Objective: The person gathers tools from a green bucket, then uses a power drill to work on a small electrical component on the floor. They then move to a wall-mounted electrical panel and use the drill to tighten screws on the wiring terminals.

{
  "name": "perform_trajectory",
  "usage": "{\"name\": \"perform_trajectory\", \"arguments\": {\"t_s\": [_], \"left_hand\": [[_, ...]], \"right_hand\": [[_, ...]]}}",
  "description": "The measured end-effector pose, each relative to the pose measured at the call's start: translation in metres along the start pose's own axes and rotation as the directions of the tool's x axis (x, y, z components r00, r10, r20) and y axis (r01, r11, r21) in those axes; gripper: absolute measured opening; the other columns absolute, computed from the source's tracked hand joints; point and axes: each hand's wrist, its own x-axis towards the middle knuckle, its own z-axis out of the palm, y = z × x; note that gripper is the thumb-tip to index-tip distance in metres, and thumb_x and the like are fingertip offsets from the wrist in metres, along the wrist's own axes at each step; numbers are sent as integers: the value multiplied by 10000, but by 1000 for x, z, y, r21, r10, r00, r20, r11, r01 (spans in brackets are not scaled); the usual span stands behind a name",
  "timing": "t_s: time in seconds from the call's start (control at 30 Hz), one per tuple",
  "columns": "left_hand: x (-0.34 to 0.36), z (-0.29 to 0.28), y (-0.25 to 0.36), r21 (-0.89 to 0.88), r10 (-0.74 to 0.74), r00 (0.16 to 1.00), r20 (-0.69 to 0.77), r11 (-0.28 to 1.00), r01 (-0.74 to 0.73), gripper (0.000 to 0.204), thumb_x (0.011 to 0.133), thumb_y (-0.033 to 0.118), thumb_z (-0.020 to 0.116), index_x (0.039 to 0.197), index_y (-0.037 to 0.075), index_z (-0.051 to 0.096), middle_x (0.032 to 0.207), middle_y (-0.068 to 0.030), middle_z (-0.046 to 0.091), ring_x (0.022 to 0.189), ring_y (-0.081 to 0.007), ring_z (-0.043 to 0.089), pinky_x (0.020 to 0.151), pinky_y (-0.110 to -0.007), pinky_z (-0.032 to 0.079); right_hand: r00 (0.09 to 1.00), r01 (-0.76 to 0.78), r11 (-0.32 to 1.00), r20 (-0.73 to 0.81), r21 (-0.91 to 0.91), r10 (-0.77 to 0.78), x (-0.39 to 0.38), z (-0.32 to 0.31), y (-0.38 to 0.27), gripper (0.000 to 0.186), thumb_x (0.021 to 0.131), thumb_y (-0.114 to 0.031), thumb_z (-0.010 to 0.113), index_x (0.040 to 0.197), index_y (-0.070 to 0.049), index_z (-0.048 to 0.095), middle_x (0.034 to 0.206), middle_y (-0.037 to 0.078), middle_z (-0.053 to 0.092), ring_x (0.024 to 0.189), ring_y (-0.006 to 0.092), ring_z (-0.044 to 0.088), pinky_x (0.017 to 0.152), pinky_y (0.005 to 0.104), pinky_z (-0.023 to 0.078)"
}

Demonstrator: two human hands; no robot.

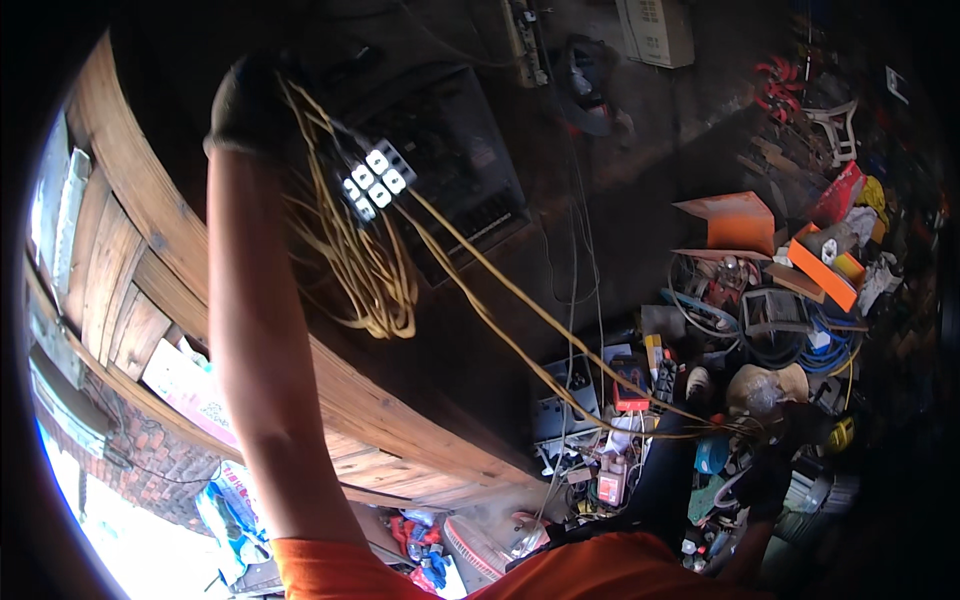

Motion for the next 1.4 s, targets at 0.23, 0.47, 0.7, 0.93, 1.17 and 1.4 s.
{"name": "perform_trajectory", "arguments": {"t_s": [0.23,0.47,0.7,0.93,1.17,1.4], "left_hand": [[81,-21,-26,220,66,990,-122,975,-38,191,957,200,523,1033,62,629,941,-112,676,874,-282,655,845,-408,534],[168,-21,-88,618,224,936,-270,786,-10,206,953,211,526,1062,67,627,970,-112,674,895,-287,653,849,-408,530],[240,-12,-153,989,337,941,7,-143,44,226,950,222,529,1091,73,625,998,-112,672,916,-292,650,854,-409,527],[215,-11,-182,818,231,958,167,-575,-4,249,946,232,533,1120,79,624,1026,-113,669,937,-297,648,858,-410,523],[178,-2,-180,695,180,947,268,-716,-61,274,943,243,536,1149,84,622,1055,-113,667,958,-301,646,863,-410,520],[155,11,-176,586,144,934,327,-806,-81,300,940,253,540,1178,90,620,1083,-113,665,979,-306,644,868,-411,516]], "right_hand": [[983,-114,967,113,-226,142,66,72,5,293,844,-304,600,1049,-109,525,895,21,487,849,165,475,777,350,407],[924,-222,879,196,-422,328,123,138,15,360,816,-261,631,1108,-86,514,974,39,498,925,184,487,837,355,413],[896,-289,808,153,-514,418,131,153,18,439,788,-218,662,1167,-64,502,1053,57,509,1002,202,499,896,360,420],[900,-285,798,137,-531,413,97,128,22,525,761,-175,694,1226,-41,491,1132,75,520,1078,221,511,955,365,426],[913,-198,871,240,-449,331,58,106,25,606,718,-116,726,1267,-25,487,1186,83,533,1131,235,524,1000,357,432],[902,-260,820,174,-511,395,47,108,32,616,714,-116,726,1272,-24,481,1193,84,531,1134,232,524,1002,360,431]]}}
